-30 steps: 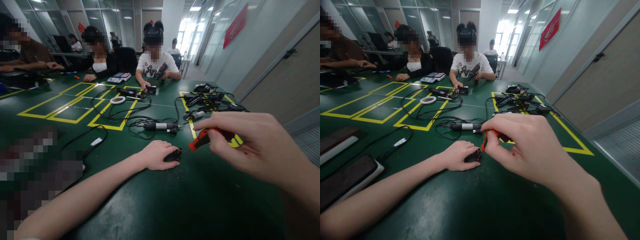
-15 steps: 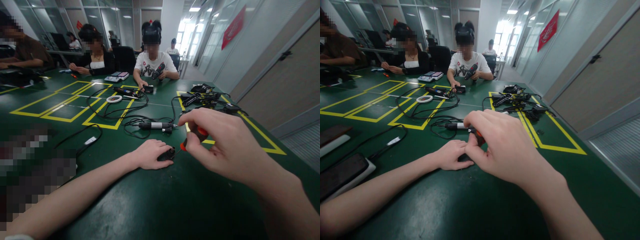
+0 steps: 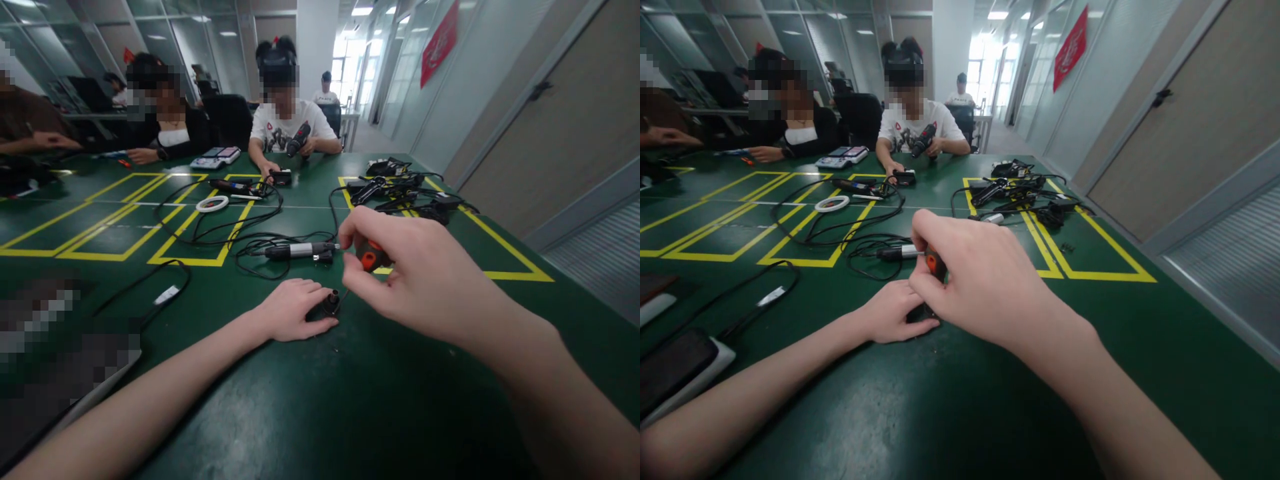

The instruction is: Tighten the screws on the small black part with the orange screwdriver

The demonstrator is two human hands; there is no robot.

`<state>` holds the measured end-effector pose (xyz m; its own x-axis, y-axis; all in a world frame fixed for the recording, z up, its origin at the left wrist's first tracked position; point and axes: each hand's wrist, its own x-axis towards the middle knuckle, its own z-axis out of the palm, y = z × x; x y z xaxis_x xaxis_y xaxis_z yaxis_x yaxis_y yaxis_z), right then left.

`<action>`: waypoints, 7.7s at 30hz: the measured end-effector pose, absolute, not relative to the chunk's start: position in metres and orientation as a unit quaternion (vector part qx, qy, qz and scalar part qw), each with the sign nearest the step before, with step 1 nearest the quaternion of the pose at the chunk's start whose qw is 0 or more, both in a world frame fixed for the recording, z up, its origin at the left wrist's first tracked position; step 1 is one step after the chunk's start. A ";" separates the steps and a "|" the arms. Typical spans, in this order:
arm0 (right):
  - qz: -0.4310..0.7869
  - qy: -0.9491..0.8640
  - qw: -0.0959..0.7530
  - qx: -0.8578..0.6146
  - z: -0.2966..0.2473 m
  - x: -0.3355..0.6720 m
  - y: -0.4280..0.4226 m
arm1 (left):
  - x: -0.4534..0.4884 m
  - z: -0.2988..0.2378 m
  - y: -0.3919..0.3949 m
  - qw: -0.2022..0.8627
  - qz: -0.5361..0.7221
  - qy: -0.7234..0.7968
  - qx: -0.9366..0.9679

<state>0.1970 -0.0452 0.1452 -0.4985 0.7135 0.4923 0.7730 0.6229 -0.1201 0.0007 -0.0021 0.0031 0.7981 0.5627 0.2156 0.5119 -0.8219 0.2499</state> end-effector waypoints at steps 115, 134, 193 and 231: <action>0.382 -0.760 0.398 -0.343 0.140 0.201 -0.030 | 0.004 0.002 -0.001 0.071 0.123 0.288 0.947; 0.539 -0.658 0.461 -0.252 0.118 0.183 -0.027 | 0.004 0.003 -0.002 0.085 0.122 0.290 0.945; 0.697 -0.553 0.447 -0.094 0.108 0.178 -0.023 | 0.001 -0.002 0.000 0.079 0.144 0.288 0.944; 0.688 -0.552 0.460 -0.101 0.109 0.182 -0.021 | 0.001 0.000 -0.001 0.089 0.142 0.293 0.942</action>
<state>0.1819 -0.0206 0.1087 -0.5566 0.7441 0.3694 -0.5216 0.0331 -0.8525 0.0014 -0.0006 0.0004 0.7888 0.5760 0.2146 0.5258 -0.8131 0.2497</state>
